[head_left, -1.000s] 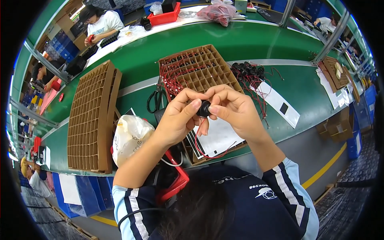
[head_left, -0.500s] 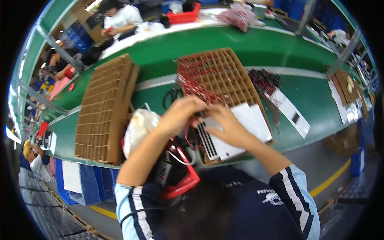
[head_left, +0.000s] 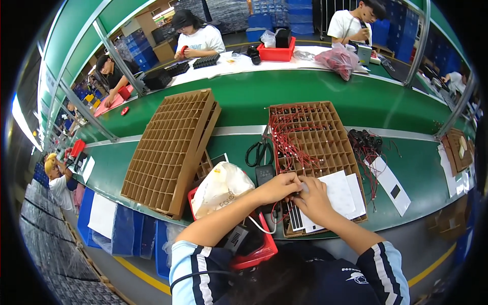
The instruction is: Assembling electrical wires into circular black components on an assembly line.
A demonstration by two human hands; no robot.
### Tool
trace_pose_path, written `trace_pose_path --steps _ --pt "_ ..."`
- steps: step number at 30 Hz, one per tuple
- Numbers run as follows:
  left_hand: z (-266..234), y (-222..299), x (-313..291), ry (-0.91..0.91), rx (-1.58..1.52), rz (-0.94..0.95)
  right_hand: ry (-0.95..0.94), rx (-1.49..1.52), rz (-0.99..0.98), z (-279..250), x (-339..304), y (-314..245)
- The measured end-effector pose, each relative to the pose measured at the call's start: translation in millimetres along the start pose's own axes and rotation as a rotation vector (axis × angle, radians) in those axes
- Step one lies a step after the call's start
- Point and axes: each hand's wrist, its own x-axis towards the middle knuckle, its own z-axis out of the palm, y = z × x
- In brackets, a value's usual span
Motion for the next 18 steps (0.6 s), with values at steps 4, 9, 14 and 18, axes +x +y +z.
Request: trace_pose_path --steps 4,9,14,18 --pt "-1.7 3.1 -0.5 0.002 -0.057 -0.012 -0.009 0.092 0.031 -0.1 5.1 0.3" --pt "0.1 6.8 -3.7 0.046 -0.057 -0.057 0.034 0.126 0.126 6.8 4.8 0.1" --pt "0.2 1.5 -5.4 0.039 -0.073 -0.067 -0.001 0.211 0.157 1.5 4.8 -1.0" --pt "2.0 0.3 -5.8 0.054 -0.063 -0.058 0.047 0.390 0.185 2.2 -1.8 6.8"
